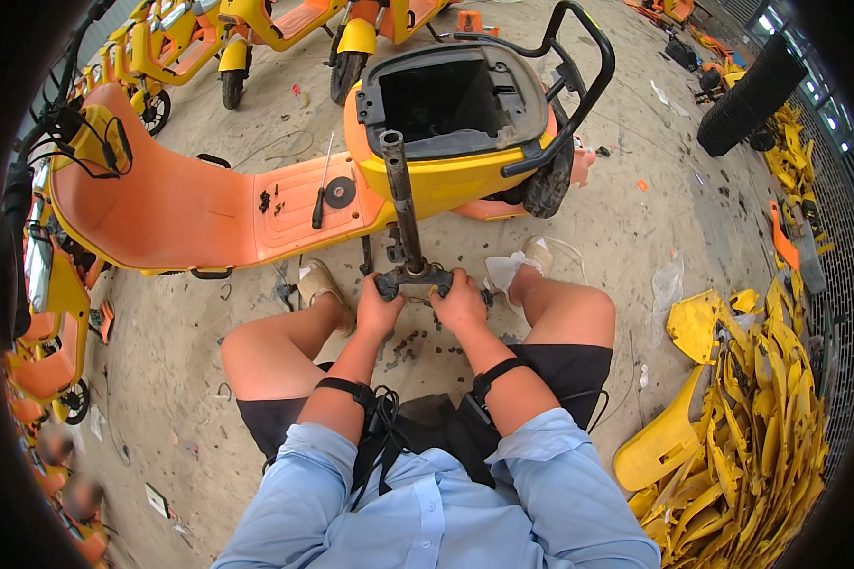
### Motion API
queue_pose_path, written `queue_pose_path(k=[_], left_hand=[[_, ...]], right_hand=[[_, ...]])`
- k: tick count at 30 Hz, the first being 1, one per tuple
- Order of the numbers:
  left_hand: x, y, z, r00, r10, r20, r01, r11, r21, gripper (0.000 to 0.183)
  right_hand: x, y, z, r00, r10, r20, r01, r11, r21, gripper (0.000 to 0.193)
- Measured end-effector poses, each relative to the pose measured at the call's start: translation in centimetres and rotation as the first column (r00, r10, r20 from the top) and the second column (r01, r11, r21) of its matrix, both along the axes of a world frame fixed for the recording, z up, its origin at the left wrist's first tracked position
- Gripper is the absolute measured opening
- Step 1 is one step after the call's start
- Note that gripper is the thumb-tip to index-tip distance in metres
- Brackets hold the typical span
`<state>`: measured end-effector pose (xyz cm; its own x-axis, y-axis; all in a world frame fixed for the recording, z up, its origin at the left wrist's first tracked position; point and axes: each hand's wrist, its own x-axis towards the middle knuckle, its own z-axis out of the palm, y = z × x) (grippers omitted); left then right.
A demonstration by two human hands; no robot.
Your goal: The person assembles a front fork onto a scooter frame by hand, inserting metal tubes and using a screwdriver to tighten a screw on a yellow component.
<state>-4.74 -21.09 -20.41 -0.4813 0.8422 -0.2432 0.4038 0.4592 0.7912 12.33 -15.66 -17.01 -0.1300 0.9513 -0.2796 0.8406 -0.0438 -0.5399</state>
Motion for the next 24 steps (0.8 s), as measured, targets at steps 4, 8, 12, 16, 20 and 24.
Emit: queue_pose_path(k=[4,8,12,16,20,24], left_hand=[[-0.2,-0.3,0.3,0.998,-0.048,-0.046,0.049,0.999,0.012,0.072],[-0.3,-0.5,0.2,0.993,-0.071,-0.091,0.072,0.997,0.010,0.073],[-0.5,-0.5,-0.1,0.988,-0.089,-0.123,0.091,0.996,0.005,0.074],[-0.5,-0.4,0.6,0.989,-0.103,-0.104,0.100,0.994,-0.031,0.076],[-0.1,-0.2,2.0,0.998,-0.056,0.001,0.056,0.995,-0.085,0.075],[-0.6,-0.6,0.6,0.999,-0.039,-0.035,0.039,0.999,-0.011,0.070]], right_hand=[[-0.4,-0.1,0.5,1.000,-0.002,0.023,0.002,1.000,-0.017,0.058],[-1.0,0.0,0.9,0.994,-0.001,0.105,0.009,0.997,-0.071,0.058],[-1.1,0.0,0.9,0.993,-0.002,0.118,0.013,0.996,-0.092,0.058],[-1.1,0.0,1.2,0.990,-0.002,0.138,0.016,0.995,-0.098,0.058],[-0.8,0.1,1.4,0.990,0.016,0.143,0.003,0.992,-0.125,0.060],[-1.0,-0.1,1.8,0.990,0.003,0.140,0.020,0.987,-0.159,0.064]])
